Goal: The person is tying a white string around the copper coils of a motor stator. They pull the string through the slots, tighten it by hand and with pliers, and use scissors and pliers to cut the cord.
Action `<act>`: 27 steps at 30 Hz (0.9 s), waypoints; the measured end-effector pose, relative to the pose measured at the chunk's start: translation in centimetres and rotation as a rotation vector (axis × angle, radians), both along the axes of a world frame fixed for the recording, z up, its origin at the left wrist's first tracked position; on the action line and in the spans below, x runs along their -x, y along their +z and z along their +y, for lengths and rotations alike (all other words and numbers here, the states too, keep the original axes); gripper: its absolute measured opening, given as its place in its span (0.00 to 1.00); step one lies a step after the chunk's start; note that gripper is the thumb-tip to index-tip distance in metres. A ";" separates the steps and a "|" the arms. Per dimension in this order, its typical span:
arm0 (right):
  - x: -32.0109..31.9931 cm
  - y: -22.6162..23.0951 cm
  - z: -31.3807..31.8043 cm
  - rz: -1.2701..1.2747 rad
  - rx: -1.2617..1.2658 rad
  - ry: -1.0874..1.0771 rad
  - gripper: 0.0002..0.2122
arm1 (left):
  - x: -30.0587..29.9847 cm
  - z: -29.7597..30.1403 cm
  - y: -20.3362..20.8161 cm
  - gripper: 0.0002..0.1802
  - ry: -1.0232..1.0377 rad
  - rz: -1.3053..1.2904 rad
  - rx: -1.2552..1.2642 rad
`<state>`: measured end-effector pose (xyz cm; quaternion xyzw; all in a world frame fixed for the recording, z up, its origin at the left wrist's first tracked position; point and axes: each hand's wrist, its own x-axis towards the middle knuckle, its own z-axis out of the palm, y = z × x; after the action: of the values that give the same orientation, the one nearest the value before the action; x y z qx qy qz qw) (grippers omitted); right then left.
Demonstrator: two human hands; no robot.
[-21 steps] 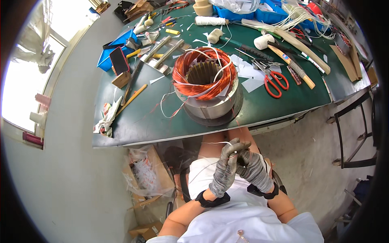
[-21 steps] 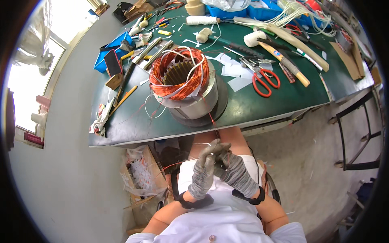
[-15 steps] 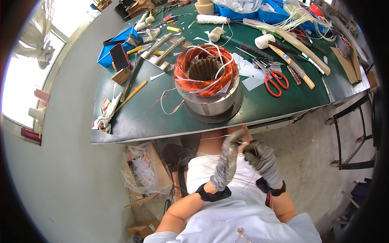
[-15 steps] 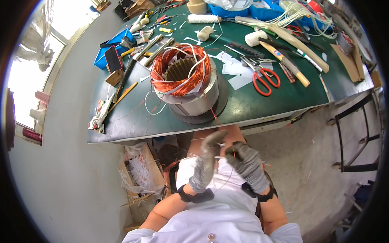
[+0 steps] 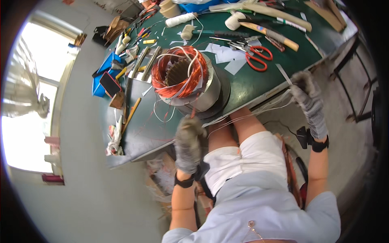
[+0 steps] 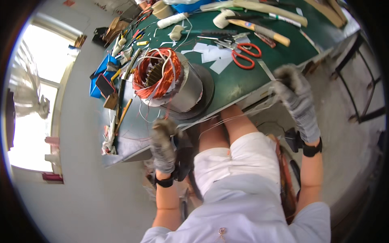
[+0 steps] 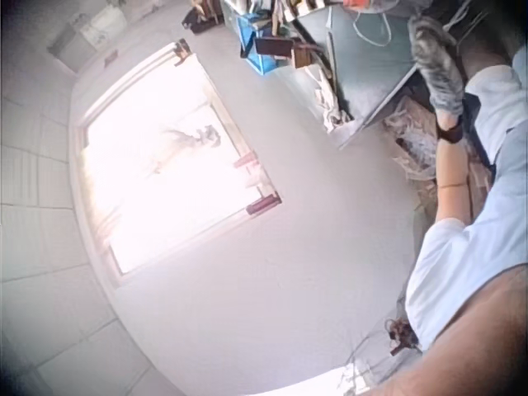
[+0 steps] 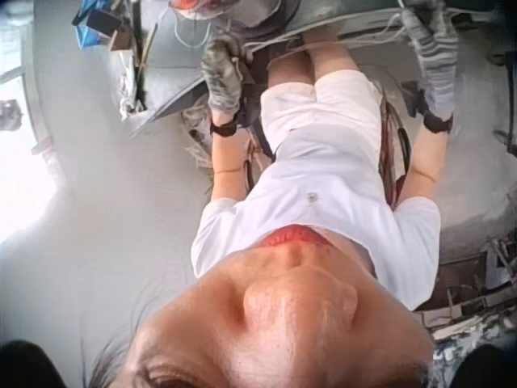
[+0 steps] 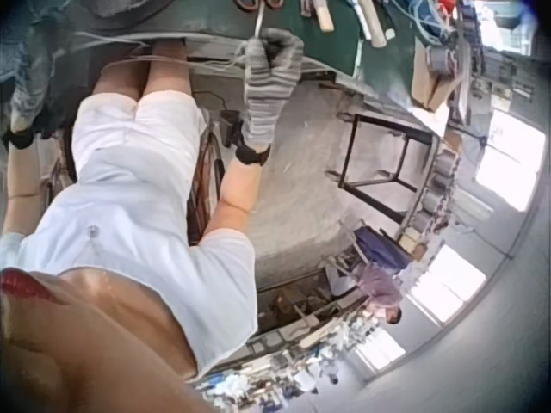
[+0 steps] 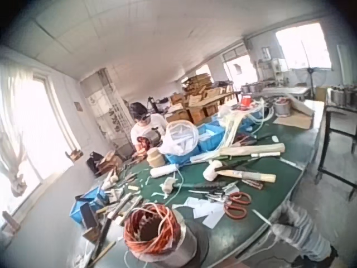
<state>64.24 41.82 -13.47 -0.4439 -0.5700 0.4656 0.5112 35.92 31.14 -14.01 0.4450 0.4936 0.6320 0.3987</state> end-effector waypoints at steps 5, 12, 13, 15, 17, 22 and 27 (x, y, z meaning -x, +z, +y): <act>7.1 0.4 -0.1 0.292 0.077 0.446 0.07 | 3.9 -2.6 2.1 0.23 -0.124 -0.352 -0.061; 10.8 -0.1 1.0 0.382 0.099 0.632 0.06 | 5.0 -0.9 5.1 0.25 0.152 -0.390 -0.430; 11.3 -0.4 1.1 0.383 0.103 0.635 0.06 | 4.9 -1.0 5.6 0.25 0.156 -0.389 -0.428; 12.0 -0.8 1.3 0.452 0.183 0.665 0.06 | 4.6 -0.6 6.3 0.32 0.096 -0.135 -0.590; 12.6 -0.3 1.7 0.424 0.220 0.681 0.06 | 3.5 0.0 6.7 0.38 0.336 0.155 -0.666; 15.8 -1.3 2.7 0.241 -0.216 0.471 0.11 | 4.4 1.3 6.9 0.28 0.608 1.060 -0.683; 17.1 -1.4 2.5 0.016 -0.402 0.239 0.12 | 3.0 6.6 7.5 0.15 0.215 2.051 -0.117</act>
<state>47.12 44.29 -14.86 -0.2591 -0.6957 0.4034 0.5349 32.87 37.69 -6.46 0.7422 0.6018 0.0040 -0.2949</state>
